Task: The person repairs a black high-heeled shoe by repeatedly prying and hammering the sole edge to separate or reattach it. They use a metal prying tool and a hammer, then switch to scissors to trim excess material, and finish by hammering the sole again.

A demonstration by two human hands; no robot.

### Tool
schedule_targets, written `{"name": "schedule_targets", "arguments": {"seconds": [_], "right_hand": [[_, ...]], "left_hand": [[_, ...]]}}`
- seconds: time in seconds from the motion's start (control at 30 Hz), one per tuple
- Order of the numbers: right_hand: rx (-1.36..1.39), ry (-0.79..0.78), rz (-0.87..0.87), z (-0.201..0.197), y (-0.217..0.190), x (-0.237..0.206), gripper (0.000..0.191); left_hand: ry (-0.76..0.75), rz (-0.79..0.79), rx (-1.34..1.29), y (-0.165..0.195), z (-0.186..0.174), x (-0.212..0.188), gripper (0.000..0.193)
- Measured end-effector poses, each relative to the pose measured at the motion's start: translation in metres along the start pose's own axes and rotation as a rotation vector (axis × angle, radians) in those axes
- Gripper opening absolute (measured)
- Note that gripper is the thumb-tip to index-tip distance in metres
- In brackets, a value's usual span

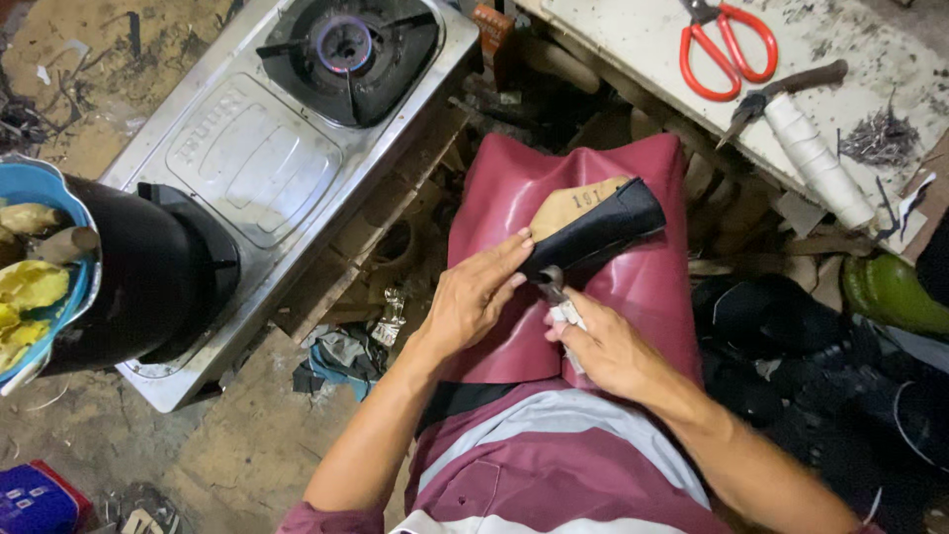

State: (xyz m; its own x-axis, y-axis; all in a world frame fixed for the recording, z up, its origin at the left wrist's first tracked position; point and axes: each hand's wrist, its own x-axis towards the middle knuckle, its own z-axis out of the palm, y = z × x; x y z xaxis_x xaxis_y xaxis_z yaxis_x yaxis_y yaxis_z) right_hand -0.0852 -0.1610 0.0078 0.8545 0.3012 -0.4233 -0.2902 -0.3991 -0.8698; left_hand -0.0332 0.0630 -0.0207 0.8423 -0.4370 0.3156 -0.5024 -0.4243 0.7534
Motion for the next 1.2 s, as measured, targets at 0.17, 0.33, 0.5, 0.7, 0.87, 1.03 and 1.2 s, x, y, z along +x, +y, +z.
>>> {"name": "schedule_targets", "arguments": {"seconds": [0.17,0.33,0.5,0.7,0.87,1.03,1.2], "right_hand": [[-0.803,0.225,-0.231,0.000,0.004,0.002,0.053],[-0.421,0.140,-0.146,-0.005,0.011,0.009,0.052],[-0.494,0.338,-0.347,-0.004,0.006,0.010,0.032],[-0.253,0.096,0.041,-0.013,0.015,0.022,0.028],[-0.478,0.162,-0.375,-0.026,0.010,0.020,0.027],[-0.477,0.197,-0.263,-0.039,-0.014,-0.007,0.023],[-0.459,0.454,-0.376,-0.026,-0.009,0.001,0.014]], "left_hand": [[-0.007,-0.082,-0.051,0.000,0.004,0.010,0.041],[-0.059,-0.034,0.114,0.005,0.005,0.025,0.038],[-0.074,-0.062,0.124,0.004,0.009,0.032,0.034],[-0.072,-0.011,0.196,-0.005,0.011,0.042,0.037],[-0.036,-0.008,0.218,-0.005,0.014,0.043,0.035],[-0.084,0.013,0.201,-0.015,0.010,0.047,0.039],[-0.197,-0.002,0.050,-0.017,0.000,0.049,0.047]]}}
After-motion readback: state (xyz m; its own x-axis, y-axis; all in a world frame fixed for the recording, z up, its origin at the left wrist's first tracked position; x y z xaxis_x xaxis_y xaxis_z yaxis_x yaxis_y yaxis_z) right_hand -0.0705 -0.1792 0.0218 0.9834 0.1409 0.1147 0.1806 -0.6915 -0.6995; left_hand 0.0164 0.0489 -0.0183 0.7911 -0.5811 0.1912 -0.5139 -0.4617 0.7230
